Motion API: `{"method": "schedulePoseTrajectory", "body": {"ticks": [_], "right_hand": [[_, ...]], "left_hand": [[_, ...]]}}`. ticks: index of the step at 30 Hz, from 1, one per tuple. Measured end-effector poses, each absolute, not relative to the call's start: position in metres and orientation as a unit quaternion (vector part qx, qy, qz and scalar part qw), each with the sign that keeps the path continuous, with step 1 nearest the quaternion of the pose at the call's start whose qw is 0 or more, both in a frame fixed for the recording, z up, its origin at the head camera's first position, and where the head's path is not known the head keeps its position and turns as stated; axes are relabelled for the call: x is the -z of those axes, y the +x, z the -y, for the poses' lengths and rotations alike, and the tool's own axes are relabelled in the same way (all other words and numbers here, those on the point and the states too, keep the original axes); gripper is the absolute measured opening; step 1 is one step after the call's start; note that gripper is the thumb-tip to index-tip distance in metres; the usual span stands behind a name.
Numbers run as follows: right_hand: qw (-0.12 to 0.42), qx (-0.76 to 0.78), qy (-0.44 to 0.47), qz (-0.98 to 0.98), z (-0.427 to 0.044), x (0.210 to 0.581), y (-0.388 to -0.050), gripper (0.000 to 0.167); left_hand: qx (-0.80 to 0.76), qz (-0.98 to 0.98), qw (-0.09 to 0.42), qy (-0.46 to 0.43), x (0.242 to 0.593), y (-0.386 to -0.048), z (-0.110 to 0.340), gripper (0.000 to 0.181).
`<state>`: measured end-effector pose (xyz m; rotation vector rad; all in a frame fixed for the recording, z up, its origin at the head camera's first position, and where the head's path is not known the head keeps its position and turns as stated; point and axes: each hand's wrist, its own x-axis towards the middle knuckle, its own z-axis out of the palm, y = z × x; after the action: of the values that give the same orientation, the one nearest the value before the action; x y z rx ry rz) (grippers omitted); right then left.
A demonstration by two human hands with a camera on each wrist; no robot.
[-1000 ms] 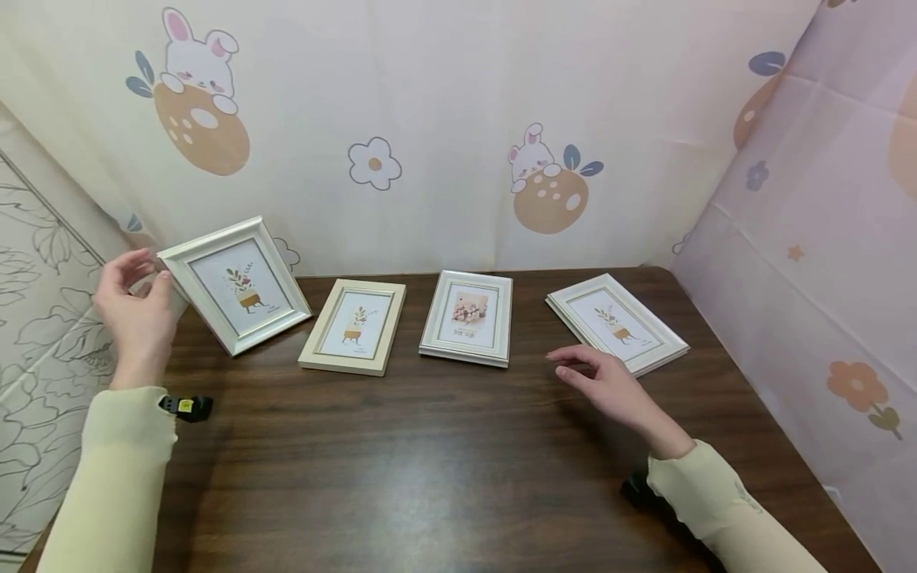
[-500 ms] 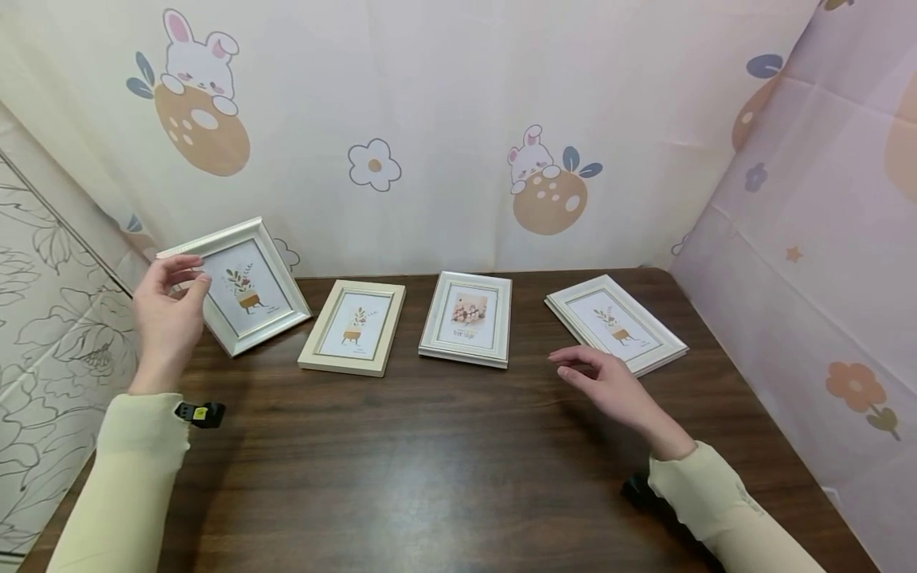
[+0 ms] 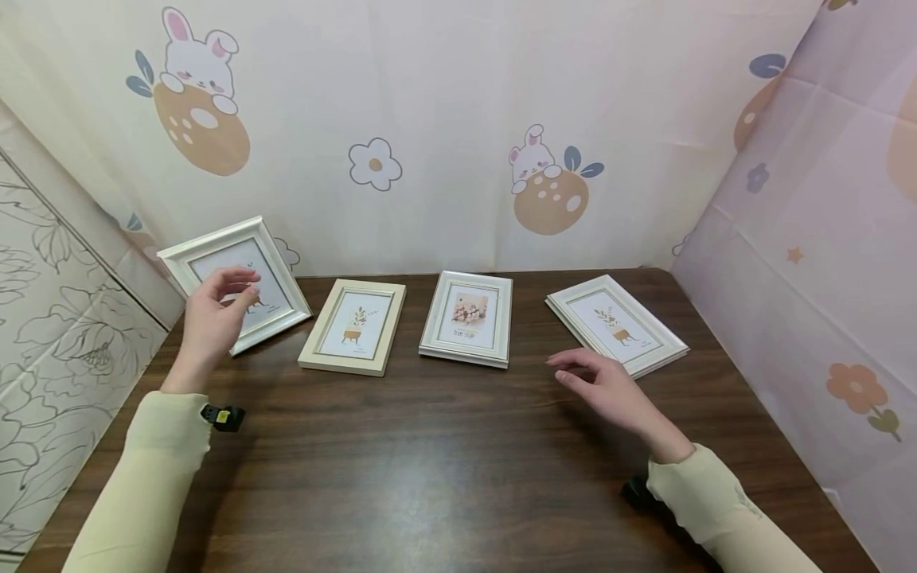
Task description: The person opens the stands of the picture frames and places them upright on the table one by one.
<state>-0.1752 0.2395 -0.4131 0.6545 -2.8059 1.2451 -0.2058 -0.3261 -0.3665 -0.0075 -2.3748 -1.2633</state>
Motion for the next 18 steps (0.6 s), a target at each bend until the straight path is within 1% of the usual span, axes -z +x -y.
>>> {"method": "schedulePoseTrajectory", "body": {"ticks": [5, 10, 15, 18], "right_hand": [[-0.01, -0.384, 0.22, 0.897, -0.236, 0.413, -0.173, 0.021], [-0.007, -0.365, 0.245, 0.898, -0.232, 0.415, -0.171, 0.019], [-0.017, -0.358, 0.256, 0.898, -0.226, 0.415, -0.168, 0.017], [-0.026, -0.357, 0.258, 0.897, -0.223, 0.415, -0.166, 0.017]], "left_hand": [[0.454, 0.869, 0.191, -0.032, 0.376, -0.214, 0.319, 0.029], [0.447, 0.882, 0.145, -0.031, 0.382, -0.224, 0.317, 0.03], [0.424, 0.899, 0.106, -0.034, 0.381, -0.238, 0.313, 0.029], [0.415, 0.906, 0.081, -0.034, 0.378, -0.247, 0.31, 0.031]]}}
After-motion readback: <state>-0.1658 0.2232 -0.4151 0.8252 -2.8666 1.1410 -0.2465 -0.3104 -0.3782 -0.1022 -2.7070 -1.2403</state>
